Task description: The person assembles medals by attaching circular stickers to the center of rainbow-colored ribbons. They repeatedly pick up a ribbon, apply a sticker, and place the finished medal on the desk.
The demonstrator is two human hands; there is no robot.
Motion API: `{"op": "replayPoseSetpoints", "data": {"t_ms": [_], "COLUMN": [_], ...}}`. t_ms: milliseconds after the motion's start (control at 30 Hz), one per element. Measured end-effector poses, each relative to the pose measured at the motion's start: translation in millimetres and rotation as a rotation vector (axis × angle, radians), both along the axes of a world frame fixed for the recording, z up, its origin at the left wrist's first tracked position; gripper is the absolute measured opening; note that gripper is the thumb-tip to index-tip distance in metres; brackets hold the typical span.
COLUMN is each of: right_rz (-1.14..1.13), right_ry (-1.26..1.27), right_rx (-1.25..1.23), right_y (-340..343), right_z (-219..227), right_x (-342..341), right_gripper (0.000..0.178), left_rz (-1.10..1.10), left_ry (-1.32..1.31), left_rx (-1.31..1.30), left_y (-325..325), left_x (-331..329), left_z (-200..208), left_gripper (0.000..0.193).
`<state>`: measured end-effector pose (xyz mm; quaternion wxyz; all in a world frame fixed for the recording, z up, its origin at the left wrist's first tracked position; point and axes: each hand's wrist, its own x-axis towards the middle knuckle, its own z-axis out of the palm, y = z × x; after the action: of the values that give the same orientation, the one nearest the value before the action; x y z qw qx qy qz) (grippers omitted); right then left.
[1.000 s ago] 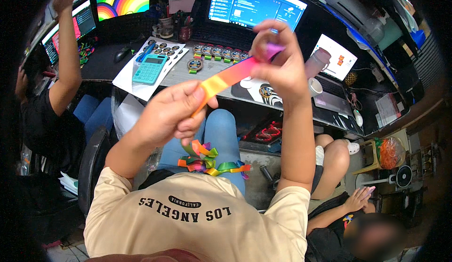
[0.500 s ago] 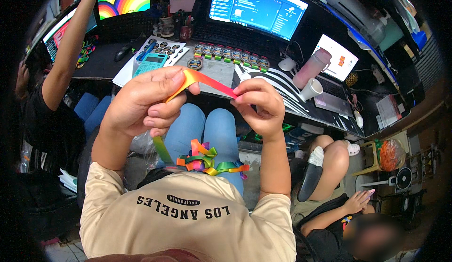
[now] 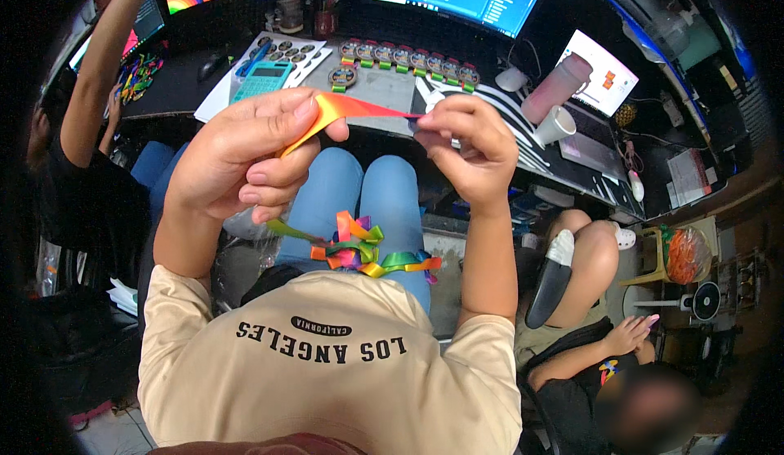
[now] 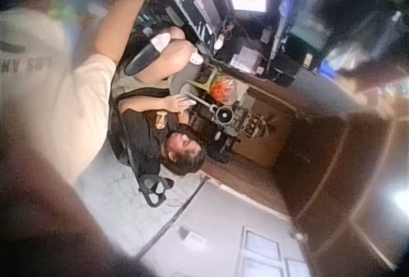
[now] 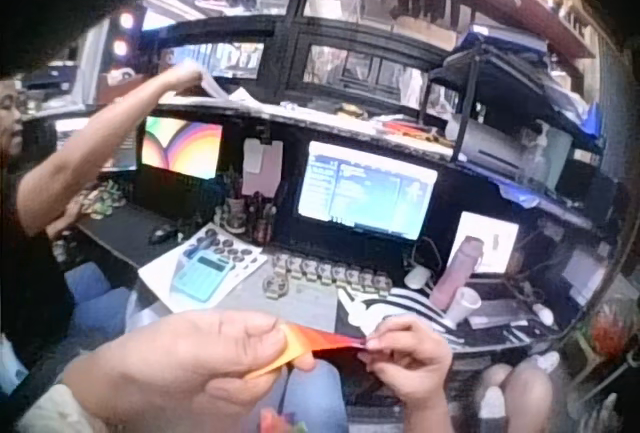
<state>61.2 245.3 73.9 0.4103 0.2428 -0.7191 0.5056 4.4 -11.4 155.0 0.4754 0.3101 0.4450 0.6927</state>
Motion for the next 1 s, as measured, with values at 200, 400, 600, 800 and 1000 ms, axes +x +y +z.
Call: {"op": "replayPoseSetpoints", "data": {"t_ms": [200, 400, 600, 800, 1000], "right_rz": [-0.137, -0.392, -0.606, -0.535, -0.472], "right_ry": [0.065, 0.165, 0.295, 0.371, 0.369], "right_rx": [0.106, 0.291, 0.529, 0.654, 0.669], "right_y": [-2, 3, -3, -3, -5], "right_z": [-4, -12, -33, -64, -85], "right_x": [-6, -12, -7, -7, -16], "right_gripper": [0.026, 0.026, 0.031, 0.023, 0.029], "left_rz": [0.014, 0.045, -0.025, -0.046, -0.042], "left_ry": [0.04, 0.033, 0.007, -0.057, -0.107], "left_rx": [-0.014, -0.039, -0.141, -0.257, -0.334], "left_y": [4, 5, -4, -16, -17], "left_x": [-2, -4, 3, 3, 5], "left_z": [-2, -8, -18, -28, -35], "left_gripper": [0.037, 0.038, 0.036, 0.034, 0.034]}}
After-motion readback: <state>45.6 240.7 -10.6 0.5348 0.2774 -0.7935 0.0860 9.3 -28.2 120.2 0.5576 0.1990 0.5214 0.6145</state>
